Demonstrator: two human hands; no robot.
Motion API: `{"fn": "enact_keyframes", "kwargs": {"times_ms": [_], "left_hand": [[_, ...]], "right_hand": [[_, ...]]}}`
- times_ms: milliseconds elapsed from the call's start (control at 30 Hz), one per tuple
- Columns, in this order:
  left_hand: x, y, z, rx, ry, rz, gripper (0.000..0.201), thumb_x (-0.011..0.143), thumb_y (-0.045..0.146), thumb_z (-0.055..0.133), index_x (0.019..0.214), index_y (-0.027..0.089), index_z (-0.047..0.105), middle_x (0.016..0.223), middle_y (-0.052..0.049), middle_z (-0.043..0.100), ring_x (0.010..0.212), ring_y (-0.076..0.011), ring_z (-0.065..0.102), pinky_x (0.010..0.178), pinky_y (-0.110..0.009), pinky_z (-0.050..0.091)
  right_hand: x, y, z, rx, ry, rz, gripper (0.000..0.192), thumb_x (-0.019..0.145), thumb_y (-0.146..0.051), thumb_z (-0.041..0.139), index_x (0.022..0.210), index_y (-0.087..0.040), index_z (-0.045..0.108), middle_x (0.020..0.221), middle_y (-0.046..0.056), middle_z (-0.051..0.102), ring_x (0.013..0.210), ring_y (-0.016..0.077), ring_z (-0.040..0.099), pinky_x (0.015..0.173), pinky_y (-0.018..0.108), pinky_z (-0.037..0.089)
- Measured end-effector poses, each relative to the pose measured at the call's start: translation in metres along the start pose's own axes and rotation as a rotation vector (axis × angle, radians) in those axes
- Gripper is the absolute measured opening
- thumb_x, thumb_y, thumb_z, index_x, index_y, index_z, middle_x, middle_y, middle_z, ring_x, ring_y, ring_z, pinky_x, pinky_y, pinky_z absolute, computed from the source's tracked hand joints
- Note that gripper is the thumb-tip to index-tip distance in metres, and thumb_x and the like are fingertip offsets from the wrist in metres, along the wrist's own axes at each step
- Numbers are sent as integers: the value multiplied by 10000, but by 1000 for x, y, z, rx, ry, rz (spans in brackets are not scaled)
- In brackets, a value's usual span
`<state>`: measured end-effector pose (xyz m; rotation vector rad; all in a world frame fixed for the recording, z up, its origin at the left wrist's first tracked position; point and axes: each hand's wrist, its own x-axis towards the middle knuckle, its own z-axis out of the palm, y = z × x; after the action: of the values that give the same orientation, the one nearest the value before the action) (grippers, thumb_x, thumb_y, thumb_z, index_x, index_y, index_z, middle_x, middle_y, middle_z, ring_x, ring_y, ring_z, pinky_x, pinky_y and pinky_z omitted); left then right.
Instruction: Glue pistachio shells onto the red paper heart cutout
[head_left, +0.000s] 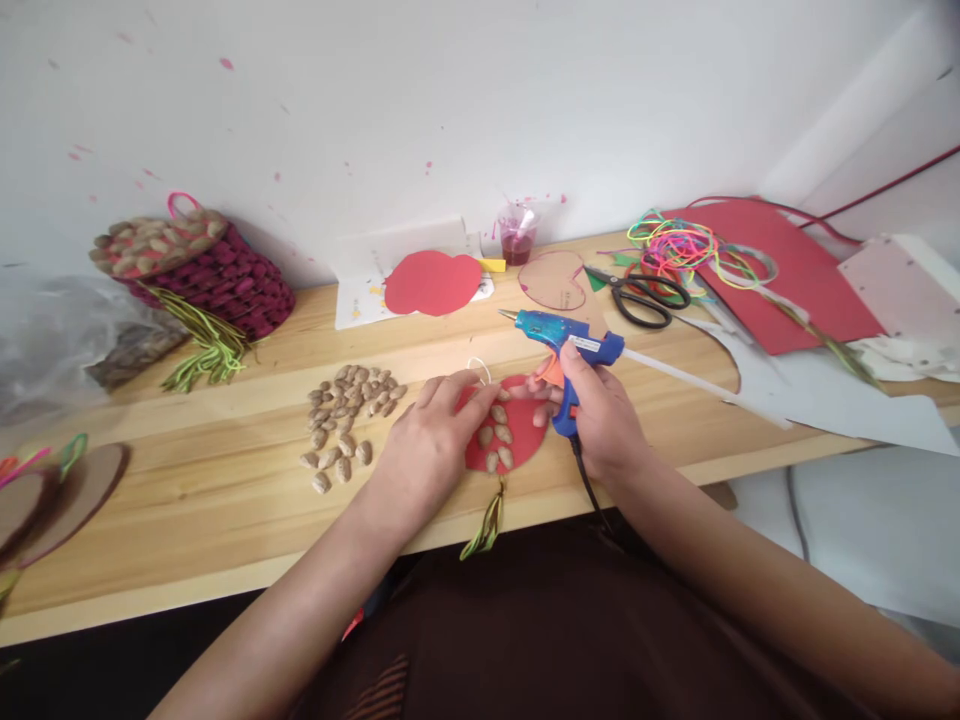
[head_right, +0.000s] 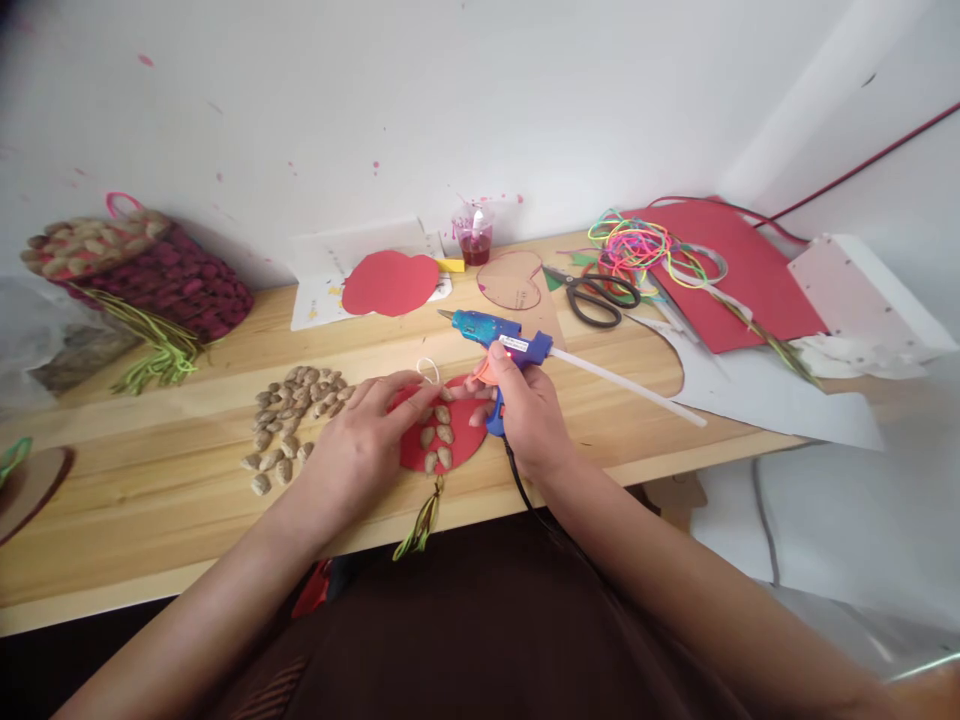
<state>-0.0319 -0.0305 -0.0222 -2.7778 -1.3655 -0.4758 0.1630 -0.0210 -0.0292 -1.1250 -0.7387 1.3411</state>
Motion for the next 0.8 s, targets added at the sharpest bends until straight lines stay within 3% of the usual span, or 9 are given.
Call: {"fn": "enact_keyframes", "kwargs": {"times_ms": [333, 633, 800], "left_hand": [[2, 8, 2, 119, -67, 17, 490, 903, 65, 565, 1371, 206, 584, 1316, -141, 612, 1210, -316, 549, 844, -442, 615], [-1, 2, 5, 104, -41, 16, 536, 895, 77, 567, 1402, 252, 565, 1334, -116, 619, 1186, -314, 570, 822, -419, 615], [0, 1, 6, -34, 22, -52, 547, 917, 65, 518, 1443, 216, 497, 1332, -128, 601, 1182, -304, 570, 937, -452, 583]], "right_hand": [[-2, -4, -1, 33, -5, 78, 379, 886, -576, 648, 806, -205, 664, 769, 55, 735, 714, 216, 749, 450, 241, 510], [-3, -11, 2, 0, 33, 140, 389, 830, -593, 684, 752, -213, 651, 753, 68, 735, 717, 243, 746, 477, 288, 562], [-3, -11, 2, 21, 57, 128, 369, 841, -568, 684, 757, -210, 667, 806, 76, 750, 741, 245, 744, 516, 302, 580]]}}
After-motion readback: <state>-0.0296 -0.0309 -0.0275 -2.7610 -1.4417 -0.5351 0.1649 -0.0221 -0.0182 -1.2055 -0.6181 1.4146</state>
